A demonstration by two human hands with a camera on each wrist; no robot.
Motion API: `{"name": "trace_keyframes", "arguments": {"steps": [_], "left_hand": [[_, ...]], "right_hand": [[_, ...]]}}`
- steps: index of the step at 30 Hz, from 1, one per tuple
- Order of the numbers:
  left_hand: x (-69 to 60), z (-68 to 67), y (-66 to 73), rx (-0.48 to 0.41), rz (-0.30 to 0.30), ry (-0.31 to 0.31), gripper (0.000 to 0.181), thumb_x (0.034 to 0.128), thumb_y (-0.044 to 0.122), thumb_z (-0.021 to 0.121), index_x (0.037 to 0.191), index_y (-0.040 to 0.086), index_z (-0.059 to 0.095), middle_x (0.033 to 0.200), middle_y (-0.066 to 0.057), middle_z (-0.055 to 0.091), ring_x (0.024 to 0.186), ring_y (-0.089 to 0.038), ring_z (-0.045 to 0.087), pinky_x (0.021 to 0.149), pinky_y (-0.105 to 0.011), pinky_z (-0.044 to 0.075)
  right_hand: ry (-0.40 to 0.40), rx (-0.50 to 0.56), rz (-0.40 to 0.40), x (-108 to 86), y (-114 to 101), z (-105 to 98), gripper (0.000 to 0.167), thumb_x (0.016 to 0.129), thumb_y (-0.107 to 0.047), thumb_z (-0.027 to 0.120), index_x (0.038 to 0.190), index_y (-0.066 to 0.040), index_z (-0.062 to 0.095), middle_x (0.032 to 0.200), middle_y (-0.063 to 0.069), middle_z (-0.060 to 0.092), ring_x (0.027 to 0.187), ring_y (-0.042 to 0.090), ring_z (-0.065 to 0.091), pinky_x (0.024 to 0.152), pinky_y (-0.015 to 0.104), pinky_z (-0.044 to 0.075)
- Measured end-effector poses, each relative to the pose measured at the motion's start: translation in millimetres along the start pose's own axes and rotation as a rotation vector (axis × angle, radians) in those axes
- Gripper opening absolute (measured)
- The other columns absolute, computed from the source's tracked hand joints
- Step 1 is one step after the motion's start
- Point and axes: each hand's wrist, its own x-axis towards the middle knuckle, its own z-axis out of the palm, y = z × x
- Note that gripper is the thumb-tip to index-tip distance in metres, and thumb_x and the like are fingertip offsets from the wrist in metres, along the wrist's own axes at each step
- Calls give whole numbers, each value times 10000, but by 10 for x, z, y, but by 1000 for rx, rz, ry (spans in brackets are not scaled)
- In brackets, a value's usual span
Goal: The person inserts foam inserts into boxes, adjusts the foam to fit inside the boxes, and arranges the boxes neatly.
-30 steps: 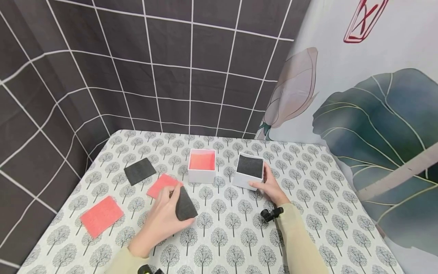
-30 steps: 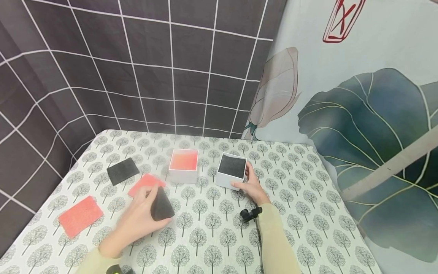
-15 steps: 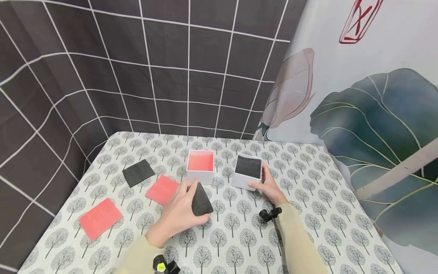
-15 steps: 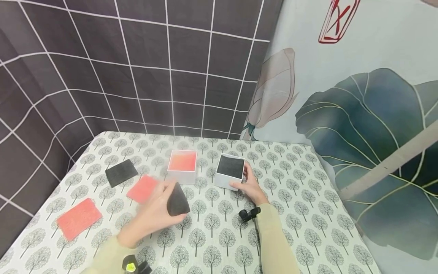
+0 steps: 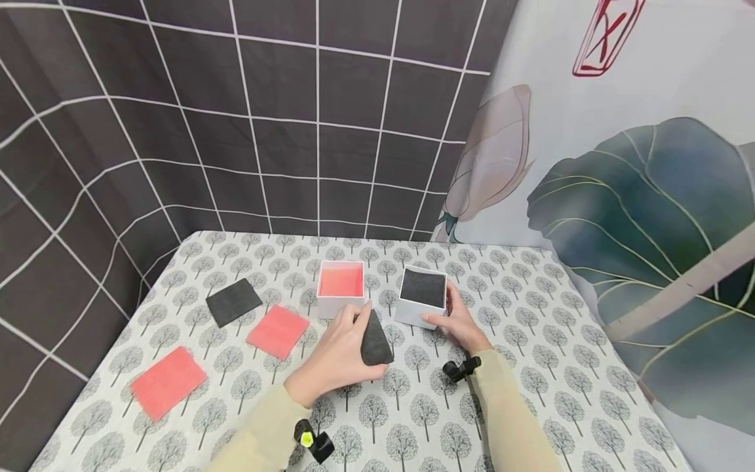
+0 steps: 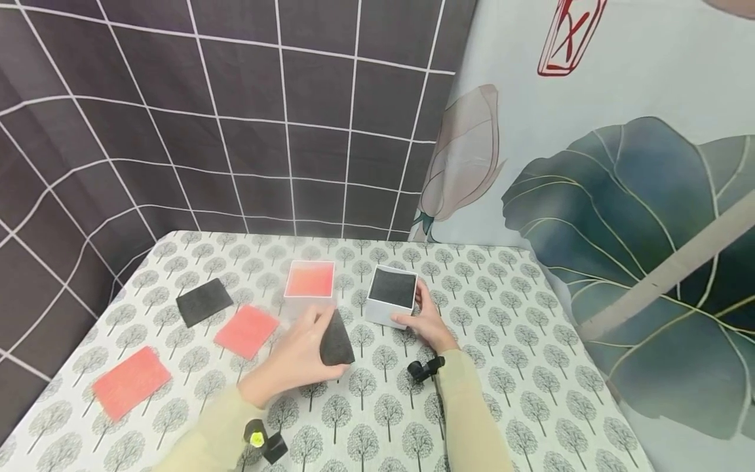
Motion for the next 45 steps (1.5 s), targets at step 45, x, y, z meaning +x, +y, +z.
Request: {"name": "trace_keyframes", "arguments": {"steps": [45], "left_hand": [[1162,366,193,91,251,-216,910,622,467,774,1353,67,408,1206,-82,493,1058,-196,467,912,-329,445]], "right_hand": [[-26,-71,-19,-113,-261,81,978,695,46,691,1478,-79,118,1486,181,200,1361,354,177,1106,498,131]]}}
